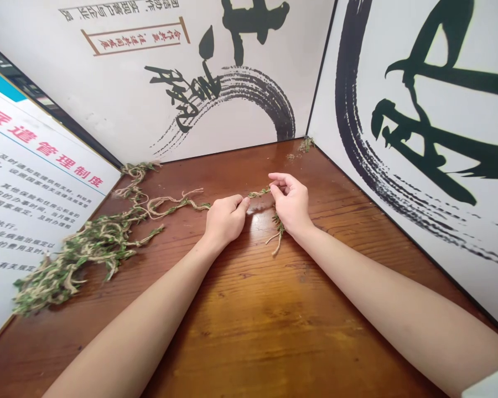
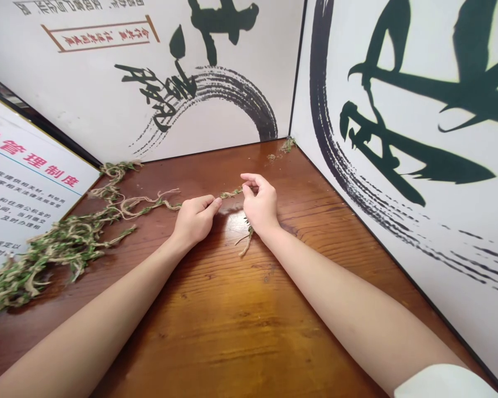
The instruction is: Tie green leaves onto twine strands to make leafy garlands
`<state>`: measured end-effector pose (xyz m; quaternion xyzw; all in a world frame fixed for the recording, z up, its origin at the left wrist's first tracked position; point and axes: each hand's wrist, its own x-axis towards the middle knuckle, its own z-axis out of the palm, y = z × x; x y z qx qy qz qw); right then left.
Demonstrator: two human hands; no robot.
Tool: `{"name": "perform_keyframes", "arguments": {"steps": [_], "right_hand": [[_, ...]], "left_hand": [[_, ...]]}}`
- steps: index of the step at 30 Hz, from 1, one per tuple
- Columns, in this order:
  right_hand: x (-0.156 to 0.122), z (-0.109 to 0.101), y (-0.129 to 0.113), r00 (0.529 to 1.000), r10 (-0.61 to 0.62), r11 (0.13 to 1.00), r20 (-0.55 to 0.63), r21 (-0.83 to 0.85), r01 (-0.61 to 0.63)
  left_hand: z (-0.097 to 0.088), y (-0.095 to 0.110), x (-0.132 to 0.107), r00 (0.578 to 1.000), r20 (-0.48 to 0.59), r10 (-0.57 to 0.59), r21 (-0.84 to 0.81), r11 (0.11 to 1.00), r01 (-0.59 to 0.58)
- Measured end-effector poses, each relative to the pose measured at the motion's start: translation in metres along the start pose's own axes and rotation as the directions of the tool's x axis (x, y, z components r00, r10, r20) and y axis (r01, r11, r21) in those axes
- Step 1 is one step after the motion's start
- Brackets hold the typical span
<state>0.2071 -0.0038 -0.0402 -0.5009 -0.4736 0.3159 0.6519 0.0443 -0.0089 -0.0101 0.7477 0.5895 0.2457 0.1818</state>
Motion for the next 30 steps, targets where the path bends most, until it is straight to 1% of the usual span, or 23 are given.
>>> {"name": "perform_keyframes", "arguments": {"steps": [12, 23, 27, 29, 30], "right_hand": [[-0.001, -0.001, 0.0, 0.992, -0.089, 0.994, -0.09, -0.071, 0.083], [0.001, -0.004, 0.01, 0.985, -0.086, 0.993, -0.149, -0.095, 0.072], [0.004, -0.005, 0.014, 0.981, -0.078, 0.991, -0.176, -0.119, 0.057], [0.003, -0.005, 0.011, 0.972, -0.12, 0.979, -0.204, -0.185, 0.082], [0.001, -0.006, 0.008, 0.959, -0.172, 0.962, -0.223, -0.248, 0.115]], "left_hand": [[0.002, -0.002, 0.0, 1.0, 0.001, 0.004, 0.012, 1.0, -0.004], [0.002, -0.002, 0.0, 0.999, 0.035, 0.006, 0.06, 0.998, -0.008], [0.002, 0.002, -0.004, 0.999, 0.038, 0.003, 0.124, 0.992, -0.008], [0.002, 0.003, -0.005, 1.0, 0.029, 0.006, 0.169, 0.986, -0.011], [0.002, 0.003, -0.006, 1.0, 0.022, 0.011, 0.183, 0.983, -0.014]]}}
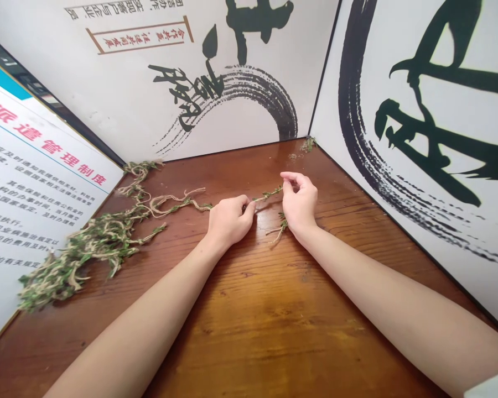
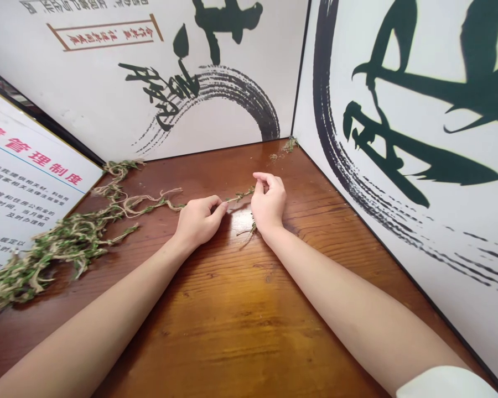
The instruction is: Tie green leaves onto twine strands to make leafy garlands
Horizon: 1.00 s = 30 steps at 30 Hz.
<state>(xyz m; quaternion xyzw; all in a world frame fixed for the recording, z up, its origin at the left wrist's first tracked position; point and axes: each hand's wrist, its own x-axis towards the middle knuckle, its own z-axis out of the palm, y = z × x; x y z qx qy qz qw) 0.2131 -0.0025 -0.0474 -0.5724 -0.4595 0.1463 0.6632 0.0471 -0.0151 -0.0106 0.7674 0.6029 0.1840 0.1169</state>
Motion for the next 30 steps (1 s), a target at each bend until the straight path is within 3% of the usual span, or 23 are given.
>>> {"name": "perform_keyframes", "arguments": {"steps": [3, 6, 10, 13, 15, 18, 22, 24, 27, 30], "right_hand": [[-0.005, -0.004, -0.014, 0.968, -0.244, 0.957, -0.062, -0.174, 0.23], [-0.013, -0.007, -0.025, 0.905, -0.396, 0.915, 0.155, -0.019, 0.403], [-0.02, -0.004, -0.023, 0.768, -0.442, 0.895, 0.463, 0.176, 0.409], [-0.02, -0.001, -0.016, 0.738, -0.428, 0.897, 0.522, 0.147, 0.416], [-0.018, 0.001, -0.013, 0.745, -0.421, 0.896, 0.517, 0.107, 0.431], [-0.016, 0.002, -0.012, 0.803, -0.356, 0.925, 0.479, 0.059, 0.375], [-0.012, 0.001, -0.016, 0.916, -0.158, 0.987, 0.37, 0.052, 0.149], [-0.01, 0.0, -0.018, 0.949, -0.046, 0.999, 0.312, 0.038, 0.036], [-0.009, -0.002, -0.019, 0.951, -0.008, 1.0, 0.309, 0.004, 0.007], [-0.011, -0.004, -0.022, 0.929, -0.109, 0.992, 0.353, -0.021, 0.124]], "left_hand": [[0.001, 0.0, 0.0, 1.0, -0.023, 0.01, 0.009, 1.0, -0.009], [0.001, -0.001, 0.0, 0.999, -0.036, 0.035, 0.003, 0.999, -0.035], [0.004, -0.005, -0.001, 0.991, -0.08, 0.112, -0.037, 0.993, -0.115], [0.008, -0.008, -0.001, 0.972, -0.113, 0.204, -0.09, 0.973, -0.214], [0.009, -0.009, -0.001, 0.959, -0.134, 0.249, -0.132, 0.955, -0.267], [0.008, -0.009, -0.002, 0.957, -0.146, 0.252, -0.167, 0.947, -0.275], [0.003, -0.005, -0.004, 0.979, -0.118, 0.168, -0.149, 0.971, -0.185], [0.001, -0.004, -0.004, 0.984, -0.1, 0.149, -0.17, 0.972, -0.165], [0.0, -0.005, -0.003, 0.983, -0.101, 0.155, -0.258, 0.95, -0.176], [0.001, -0.008, -0.001, 0.982, -0.142, 0.126, -0.328, 0.93, -0.167]]}}
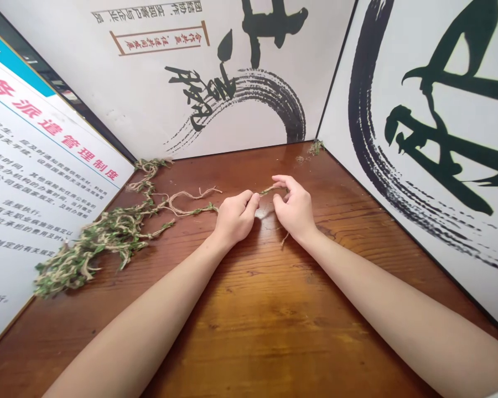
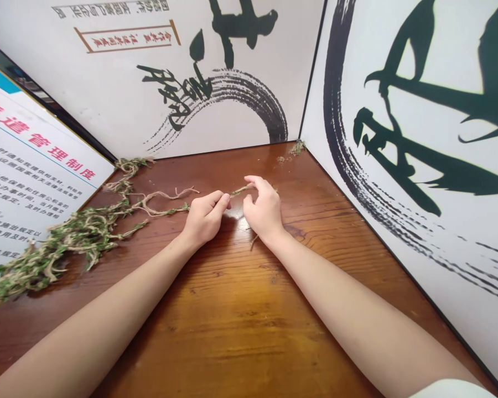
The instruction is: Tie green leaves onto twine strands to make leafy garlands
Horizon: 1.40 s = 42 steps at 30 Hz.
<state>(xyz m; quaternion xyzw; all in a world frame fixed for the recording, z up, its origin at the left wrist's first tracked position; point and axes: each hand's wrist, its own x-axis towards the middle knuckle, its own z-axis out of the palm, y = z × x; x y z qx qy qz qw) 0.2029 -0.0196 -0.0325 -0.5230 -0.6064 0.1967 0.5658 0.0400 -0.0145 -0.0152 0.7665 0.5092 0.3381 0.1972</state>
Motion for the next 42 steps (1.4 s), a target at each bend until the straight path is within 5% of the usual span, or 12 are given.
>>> {"name": "perform_keyframes", "arguments": {"steps": [6, 12, 20, 24, 28, 32, 36, 42], "right_hand": [[-0.007, 0.001, -0.004, 0.968, -0.157, 0.988, 0.198, 0.025, 0.155], [-0.003, 0.004, -0.001, 0.962, 0.001, 0.981, 0.273, 0.186, -0.054], [-0.002, 0.0, -0.005, 0.949, 0.059, 0.921, 0.309, 0.351, -0.171], [-0.001, 0.001, -0.003, 0.956, 0.06, 0.954, 0.288, 0.264, -0.139], [0.0, 0.002, -0.004, 0.952, 0.004, 0.994, 0.307, 0.106, -0.038], [0.0, 0.003, -0.005, 0.924, -0.056, 0.993, 0.378, 0.12, 0.011], [0.0, -0.001, -0.006, 0.886, -0.029, 0.957, 0.464, 0.268, -0.109], [0.005, -0.006, -0.007, 0.871, 0.119, 0.758, 0.476, 0.523, -0.389]], "left_hand": [[0.0, -0.003, 0.001, 0.998, 0.044, 0.047, -0.086, 0.995, -0.043], [-0.002, -0.002, 0.002, 0.996, 0.07, 0.06, -0.272, 0.961, -0.039], [-0.006, -0.007, 0.01, 0.971, 0.159, -0.181, -0.581, 0.778, 0.24], [-0.006, -0.006, 0.011, 0.976, 0.123, -0.181, -0.581, 0.784, 0.218], [-0.005, -0.007, 0.009, 0.995, 0.013, -0.096, -0.508, 0.857, 0.089], [-0.006, -0.005, 0.006, 0.996, -0.086, -0.018, -0.406, 0.914, -0.019], [-0.006, -0.002, 0.007, 0.993, -0.108, -0.046, -0.353, 0.936, 0.004], [-0.001, -0.005, 0.009, 0.999, 0.051, -0.014, -0.318, 0.948, 0.03]]}}
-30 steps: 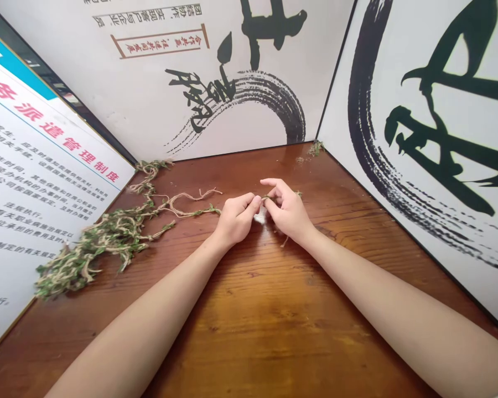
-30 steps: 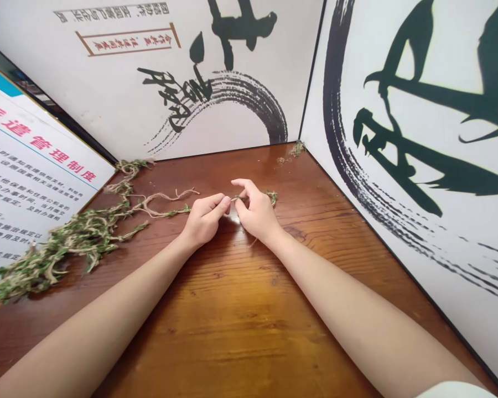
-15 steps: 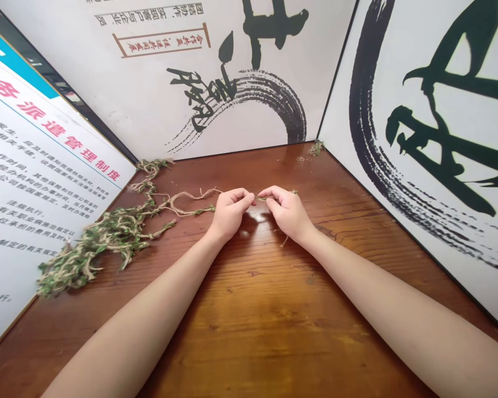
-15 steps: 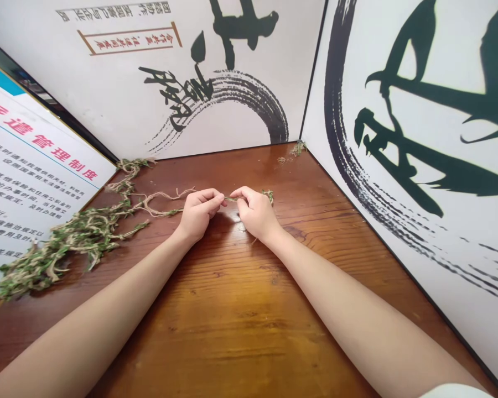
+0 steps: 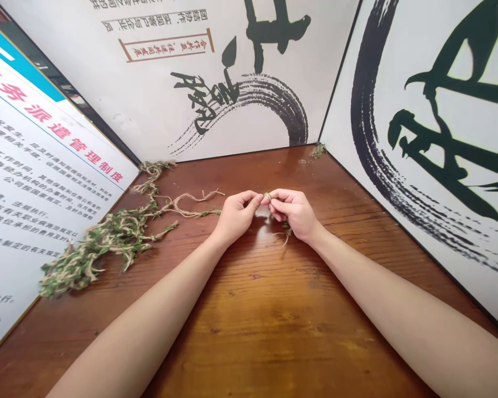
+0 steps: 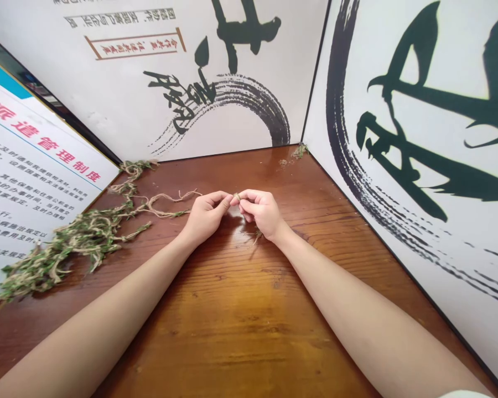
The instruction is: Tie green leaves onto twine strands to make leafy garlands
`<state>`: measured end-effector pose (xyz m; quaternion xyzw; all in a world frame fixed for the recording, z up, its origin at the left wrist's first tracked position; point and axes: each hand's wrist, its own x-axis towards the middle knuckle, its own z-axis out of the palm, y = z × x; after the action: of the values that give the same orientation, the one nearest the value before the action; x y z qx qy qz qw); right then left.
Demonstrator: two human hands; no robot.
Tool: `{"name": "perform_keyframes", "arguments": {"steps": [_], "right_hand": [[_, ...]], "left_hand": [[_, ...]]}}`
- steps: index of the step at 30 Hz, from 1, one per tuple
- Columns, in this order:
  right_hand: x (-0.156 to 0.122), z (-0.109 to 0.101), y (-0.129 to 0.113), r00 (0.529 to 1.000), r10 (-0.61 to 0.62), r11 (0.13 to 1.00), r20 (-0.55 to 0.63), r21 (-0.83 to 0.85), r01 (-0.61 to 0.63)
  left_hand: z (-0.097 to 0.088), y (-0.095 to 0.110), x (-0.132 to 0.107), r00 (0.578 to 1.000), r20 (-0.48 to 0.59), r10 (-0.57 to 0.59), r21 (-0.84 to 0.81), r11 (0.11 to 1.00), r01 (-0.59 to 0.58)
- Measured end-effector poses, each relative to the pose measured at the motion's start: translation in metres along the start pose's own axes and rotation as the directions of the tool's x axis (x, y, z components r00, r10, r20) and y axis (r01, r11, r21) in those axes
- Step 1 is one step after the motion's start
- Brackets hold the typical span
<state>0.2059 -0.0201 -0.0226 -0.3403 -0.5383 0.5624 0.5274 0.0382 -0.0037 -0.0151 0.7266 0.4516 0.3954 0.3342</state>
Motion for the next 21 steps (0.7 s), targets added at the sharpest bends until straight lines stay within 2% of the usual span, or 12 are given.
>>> {"name": "perform_keyframes", "arguments": {"steps": [4, 6, 8, 11, 14, 17, 19, 21], "right_hand": [[0.002, 0.001, 0.003, 0.997, 0.01, 0.999, -0.073, 0.031, -0.008], [0.003, 0.003, 0.007, 0.991, -0.023, 0.998, -0.129, -0.068, 0.014], [0.003, 0.003, 0.012, 0.982, -0.091, 0.975, -0.166, -0.214, 0.055], [0.003, 0.004, 0.017, 0.968, -0.218, 0.894, -0.123, -0.424, 0.147], [0.001, 0.005, 0.016, 0.958, -0.285, 0.777, 0.021, -0.58, 0.244], [-0.002, 0.006, 0.011, 0.936, -0.326, 0.687, 0.129, -0.648, 0.329], [-0.003, 0.008, 0.009, 0.926, -0.355, 0.686, 0.126, -0.638, 0.35], [-0.003, 0.008, 0.008, 0.93, -0.352, 0.719, 0.103, -0.607, 0.339]], "left_hand": [[0.004, 0.0, -0.005, 0.997, 0.073, 0.014, 0.296, 0.955, -0.035], [0.005, 0.002, -0.008, 0.996, 0.082, 0.033, 0.42, 0.905, -0.065], [0.005, 0.004, -0.011, 0.996, 0.053, 0.069, 0.445, 0.891, -0.086], [0.003, 0.005, -0.014, 0.984, -0.033, 0.174, 0.403, 0.904, -0.146], [0.001, 0.006, -0.017, 0.949, -0.065, 0.31, 0.335, 0.902, -0.272], [0.001, 0.01, -0.02, 0.905, -0.09, 0.416, 0.257, 0.887, -0.383], [0.002, 0.009, -0.019, 0.91, -0.183, 0.373, 0.181, 0.922, -0.342], [0.004, 0.006, -0.015, 0.933, -0.294, 0.208, 0.015, 0.977, -0.213]]}}
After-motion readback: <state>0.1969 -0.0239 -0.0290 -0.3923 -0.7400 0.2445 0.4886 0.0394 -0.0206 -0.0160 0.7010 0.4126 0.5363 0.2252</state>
